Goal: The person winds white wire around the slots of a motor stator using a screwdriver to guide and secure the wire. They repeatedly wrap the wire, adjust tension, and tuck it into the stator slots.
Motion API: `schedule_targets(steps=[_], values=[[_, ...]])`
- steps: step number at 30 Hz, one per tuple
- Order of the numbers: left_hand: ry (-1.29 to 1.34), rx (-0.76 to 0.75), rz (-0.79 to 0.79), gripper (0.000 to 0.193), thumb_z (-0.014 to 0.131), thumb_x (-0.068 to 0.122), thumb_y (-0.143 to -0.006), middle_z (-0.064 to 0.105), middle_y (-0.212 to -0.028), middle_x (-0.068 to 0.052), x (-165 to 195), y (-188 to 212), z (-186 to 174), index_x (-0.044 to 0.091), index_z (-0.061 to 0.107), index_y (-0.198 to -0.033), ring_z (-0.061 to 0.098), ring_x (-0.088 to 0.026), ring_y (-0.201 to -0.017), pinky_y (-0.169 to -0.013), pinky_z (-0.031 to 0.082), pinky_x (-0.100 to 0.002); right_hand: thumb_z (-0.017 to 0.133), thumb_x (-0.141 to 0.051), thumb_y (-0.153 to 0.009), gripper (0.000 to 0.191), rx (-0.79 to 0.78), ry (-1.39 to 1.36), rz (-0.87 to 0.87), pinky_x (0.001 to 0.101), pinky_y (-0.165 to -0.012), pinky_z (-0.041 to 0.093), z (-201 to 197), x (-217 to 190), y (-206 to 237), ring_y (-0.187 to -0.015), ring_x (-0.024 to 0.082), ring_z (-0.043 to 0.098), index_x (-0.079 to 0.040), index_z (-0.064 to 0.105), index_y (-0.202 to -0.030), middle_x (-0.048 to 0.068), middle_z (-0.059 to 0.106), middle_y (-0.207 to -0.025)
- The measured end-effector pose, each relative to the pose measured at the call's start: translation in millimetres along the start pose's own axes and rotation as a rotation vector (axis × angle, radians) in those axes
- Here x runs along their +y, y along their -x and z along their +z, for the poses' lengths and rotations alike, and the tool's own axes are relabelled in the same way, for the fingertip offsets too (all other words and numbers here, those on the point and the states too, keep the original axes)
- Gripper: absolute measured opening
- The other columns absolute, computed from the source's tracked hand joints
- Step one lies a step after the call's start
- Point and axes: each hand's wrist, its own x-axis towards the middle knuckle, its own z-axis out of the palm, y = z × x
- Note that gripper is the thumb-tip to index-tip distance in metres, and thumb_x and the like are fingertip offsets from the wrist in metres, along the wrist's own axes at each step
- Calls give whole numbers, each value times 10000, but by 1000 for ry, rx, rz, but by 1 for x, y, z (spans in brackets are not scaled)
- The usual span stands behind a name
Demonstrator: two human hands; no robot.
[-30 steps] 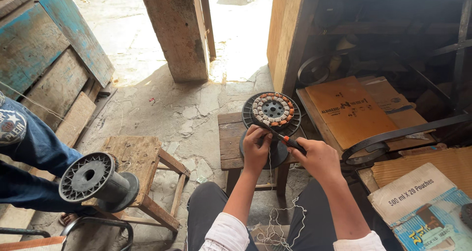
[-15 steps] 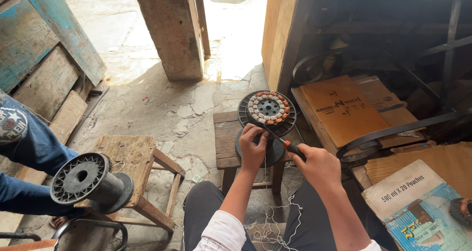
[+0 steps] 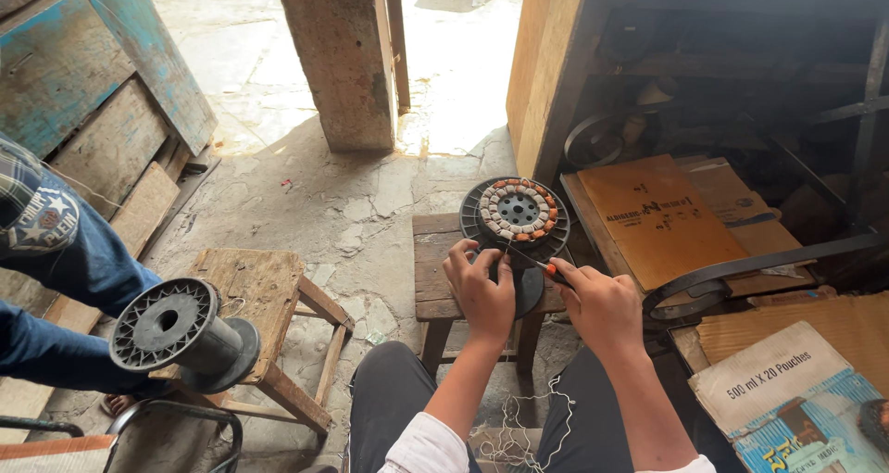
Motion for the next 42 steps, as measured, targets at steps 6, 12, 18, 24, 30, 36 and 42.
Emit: schedule_targets(steps=[6, 12, 18, 24, 30, 36, 42], values=[[63, -18, 39, 70, 738, 59, -822, 555, -1207, -113, -5, -2, 2, 28, 733, -885, 497, -330, -1128, -992, 432, -433, 749, -292, -864, 355, 2, 17, 6, 368, -678, 439, 1, -12, -10, -606, 203, 626, -254, 752, -1217, -1, 676, -730], [120, -4, 39, 86, 748, 49, -817, 556, -1197, -110, -10, -5, 4, 14, 743, -896, 492, -325, -1140, -985, 441, -423, 751, -274, -828, 404, -23, 46, 66, 366, -674, 452, -8, -10, 1, -594, 227, 612, -248, 753, -1231, 5, 674, -726], [115, -24, 38, 82, 751, 40, -812, 564, -1199, -99, -13, -3, 7, 10, 746, -888, 493, -318, -1143, -985, 445, -419, 751, -302, -858, 373, 29, 14, 54, 376, -672, 444, 3, -20, -3, -605, 201, 621, -229, 746, -1224, -10, 666, -718], [154, 14, 3, 94, 773, 45, -804, 596, -1155, -103, -22, -5, 13, 4, 752, -886, 522, -312, -1129, -983, 438, -427, 753, -316, -850, 355, 15, 80, 109, 363, -683, 421, -1, -25, 2, -586, 197, 612, -272, 759, -1202, -23, 665, -706], [172, -3, 10, 97, 765, 38, -800, 582, -1111, -108, -28, -5, 15, 8, 742, -889, 528, -304, -1105, -960, 452, -408, 732, -340, -881, 338, -14, 125, 174, 363, -703, 401, -3, -35, 6, -595, 204, 614, -288, 758, -1214, -32, 680, -737], [197, 19, 29, 83, 769, 41, -786, 575, -1113, -108, -29, -9, 16, 9, 745, -858, 528, -298, -1088, -955, 450, -404, 714, -353, -855, 345, -27, 185, 132, 392, -702, 411, -1, -45, -13, -645, 192, 661, -317, 758, -1196, -3, 658, -684], [195, -19, -5, 84, 780, 78, -812, 562, -1084, -105, -31, -8, 15, 20, 749, -864, 529, -292, -1064, -953, 439, -407, 707, -359, -866, 340, -45, 196, 189, 384, -704, 416, -13, -37, 5, -584, 195, 657, -311, 754, -1199, -4, 655, -669]])
